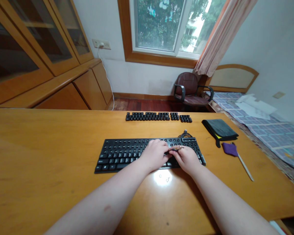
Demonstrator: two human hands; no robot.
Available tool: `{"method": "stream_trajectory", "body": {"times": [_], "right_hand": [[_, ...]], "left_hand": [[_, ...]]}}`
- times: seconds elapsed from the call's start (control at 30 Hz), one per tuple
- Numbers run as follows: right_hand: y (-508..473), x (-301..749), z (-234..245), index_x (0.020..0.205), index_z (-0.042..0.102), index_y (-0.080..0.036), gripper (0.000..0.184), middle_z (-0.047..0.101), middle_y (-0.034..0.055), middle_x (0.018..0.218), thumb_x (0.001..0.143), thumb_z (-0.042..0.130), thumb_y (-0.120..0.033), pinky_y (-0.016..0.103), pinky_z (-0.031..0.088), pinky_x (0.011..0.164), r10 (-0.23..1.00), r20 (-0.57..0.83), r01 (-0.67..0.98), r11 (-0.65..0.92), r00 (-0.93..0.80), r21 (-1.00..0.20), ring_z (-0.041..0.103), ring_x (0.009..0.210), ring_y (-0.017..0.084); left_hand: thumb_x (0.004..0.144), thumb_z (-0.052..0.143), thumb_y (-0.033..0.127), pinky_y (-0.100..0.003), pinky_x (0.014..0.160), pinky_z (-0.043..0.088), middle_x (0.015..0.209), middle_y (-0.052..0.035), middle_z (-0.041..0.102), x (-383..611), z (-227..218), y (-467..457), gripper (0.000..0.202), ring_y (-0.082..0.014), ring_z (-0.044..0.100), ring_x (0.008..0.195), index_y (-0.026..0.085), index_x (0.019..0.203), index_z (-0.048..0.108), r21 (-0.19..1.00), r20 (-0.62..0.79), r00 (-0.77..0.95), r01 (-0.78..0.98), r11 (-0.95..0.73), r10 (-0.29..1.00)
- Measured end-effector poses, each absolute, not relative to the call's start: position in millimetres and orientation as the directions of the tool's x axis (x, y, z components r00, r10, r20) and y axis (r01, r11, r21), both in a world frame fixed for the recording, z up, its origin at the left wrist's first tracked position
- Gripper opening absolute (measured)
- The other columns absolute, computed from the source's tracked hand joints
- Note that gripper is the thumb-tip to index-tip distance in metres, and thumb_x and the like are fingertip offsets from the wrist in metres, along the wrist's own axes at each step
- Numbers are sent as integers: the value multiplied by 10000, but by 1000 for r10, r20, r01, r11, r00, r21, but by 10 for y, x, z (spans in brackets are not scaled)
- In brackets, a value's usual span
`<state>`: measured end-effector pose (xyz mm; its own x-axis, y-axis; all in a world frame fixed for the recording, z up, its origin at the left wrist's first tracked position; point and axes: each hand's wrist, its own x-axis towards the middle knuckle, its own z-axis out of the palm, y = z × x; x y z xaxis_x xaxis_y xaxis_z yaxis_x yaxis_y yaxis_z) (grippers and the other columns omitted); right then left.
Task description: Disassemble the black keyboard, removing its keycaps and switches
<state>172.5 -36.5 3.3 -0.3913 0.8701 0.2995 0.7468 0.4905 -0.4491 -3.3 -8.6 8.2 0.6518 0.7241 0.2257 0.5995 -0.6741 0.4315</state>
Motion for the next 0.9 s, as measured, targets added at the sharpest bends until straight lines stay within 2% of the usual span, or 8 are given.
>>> {"method": "stream_trajectory", "body": {"times": [0.23,0.53,0.9], "right_hand": [[-384,1701,30,817,636,-193,290,689,75,802,914,399,-328,304,486,715,932,280,820,342,-232,-459,643,760,203],[-381,1685,-32,834,628,-170,268,704,84,812,921,397,-272,310,512,713,831,433,738,528,-348,-420,659,760,196],[-378,1690,-70,830,618,-183,204,705,80,811,906,439,-246,315,529,717,784,507,714,580,-359,-391,663,763,190]], "left_hand": [[813,570,348,-349,799,391,901,-41,612,-17,75,-78,188,-212,526,881,192,905,618,371,211,669,620,-691,713],[852,523,326,-348,829,375,945,-49,579,2,59,-80,175,-209,523,902,178,936,561,310,161,698,635,-708,697],[885,457,308,-362,856,359,979,-58,559,14,43,-91,185,-219,508,924,166,978,533,242,168,714,639,-731,680]]}}
